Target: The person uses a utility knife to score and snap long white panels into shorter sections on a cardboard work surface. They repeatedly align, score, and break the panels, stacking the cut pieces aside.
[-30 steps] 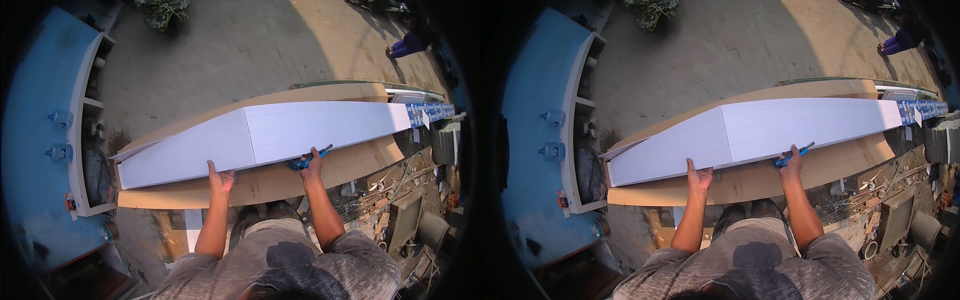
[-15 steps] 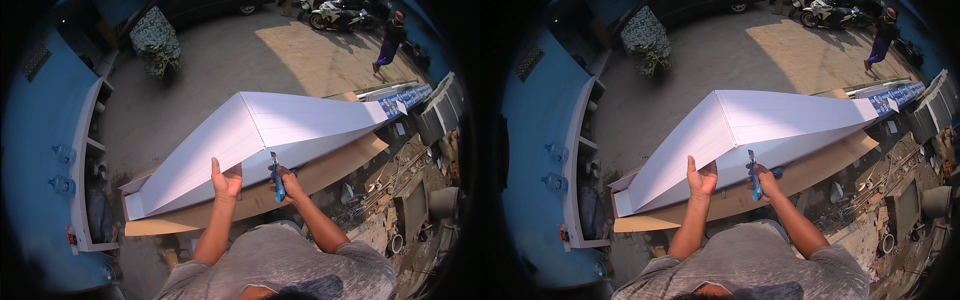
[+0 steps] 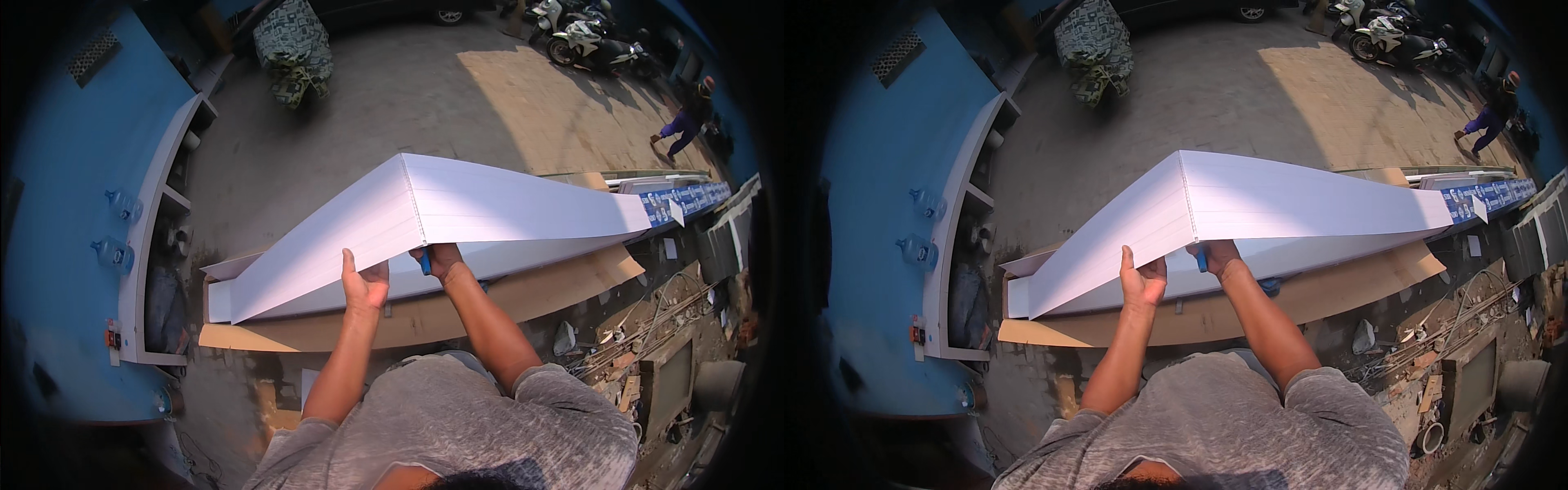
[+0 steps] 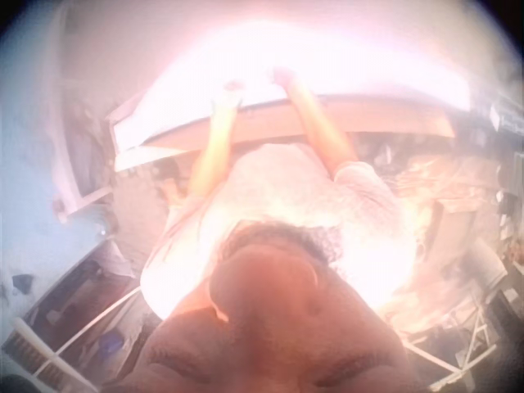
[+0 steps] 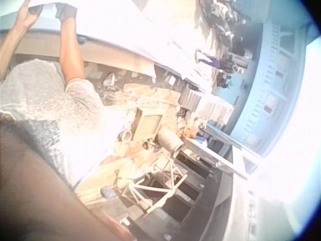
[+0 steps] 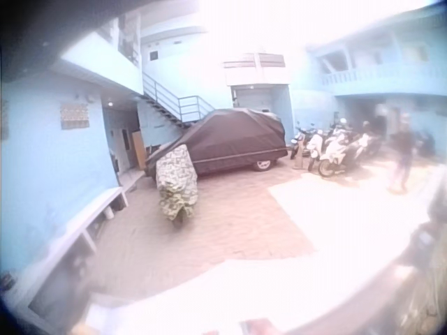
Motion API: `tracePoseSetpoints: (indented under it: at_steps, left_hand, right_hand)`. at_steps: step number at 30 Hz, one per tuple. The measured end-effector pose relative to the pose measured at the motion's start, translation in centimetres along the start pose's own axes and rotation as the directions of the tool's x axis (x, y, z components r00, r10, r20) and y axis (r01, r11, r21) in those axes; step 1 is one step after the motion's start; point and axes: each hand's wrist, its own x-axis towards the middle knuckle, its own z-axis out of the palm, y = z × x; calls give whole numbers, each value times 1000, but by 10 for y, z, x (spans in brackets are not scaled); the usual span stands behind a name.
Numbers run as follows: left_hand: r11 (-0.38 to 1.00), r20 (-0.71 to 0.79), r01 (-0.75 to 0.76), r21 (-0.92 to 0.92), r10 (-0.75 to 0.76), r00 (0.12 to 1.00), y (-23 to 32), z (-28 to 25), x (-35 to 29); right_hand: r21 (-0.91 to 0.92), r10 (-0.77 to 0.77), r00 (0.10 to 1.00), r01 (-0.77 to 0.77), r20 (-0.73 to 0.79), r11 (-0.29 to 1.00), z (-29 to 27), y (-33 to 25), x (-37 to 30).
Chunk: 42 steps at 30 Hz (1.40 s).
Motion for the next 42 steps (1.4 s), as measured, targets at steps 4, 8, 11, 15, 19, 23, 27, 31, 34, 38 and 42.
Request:
tracePoseSetpoints:
  at_steps: [4, 8, 11, 15, 19, 23, 27, 31, 34, 38, 42]
  left_hand:
    - [999, -69, -29, -34, 26, 997, -10, 5, -3]
    - [997, -83, -47, -58, 42, 996, -14, 4, -5]
    - [996, -100, -65, -59, 59, 993, -14, 12, -1]
    - [995, -145, -54, -79, 42, 989, -15, 22, -3]
    - [996, -136, -49, -71, 39, 990, -15, 23, -6]
    - [998, -146, -60, -35, 54, 988, -14, 23, -7]
    - [1000, -57, 17, -6, -17, 998, -21, 48, -30]
    - [999, -32, 33, -6, -33, 999, -37, 64, -30]
    - [999, 7, 39, 9, -39, 999, -41, 66, -27]
    - [1000, -48, 20, 15, -19, 999, -40, 65, -28]
    - [1000, -37, 28, 14, -28, 999, -41, 66, -28]
  right_hand:
    - [26, 0, 1000, -1, 27, 1000, -8, -3, 3]
    - [2, -45, 987, 45, 156, 999, -6, -8, -7]
    - [-3, -61, 997, 61, 37, 998, 9, -12, -4]
    - [-65, -96, 993, 101, 66, 993, 7, -13, 0]
    - [-57, -107, 963, 125, 248, 990, -14, -9, 5]
    - [-116, -127, 979, 146, 162, 982, -20, -3, 12]
    - [-120, -152, 976, 172, 157, 978, -17, -7, 14]
    - [-109, -152, 983, 163, 101, 981, -16, 4, 12]
    - [-260, -254, 963, 269, 88, 927, -15, 7, 14]
    - [-174, -164, 983, 176, 82, 969, -13, 2, 4]
    - [-191, -164, 981, 180, 100, 965, -17, 1, 1]
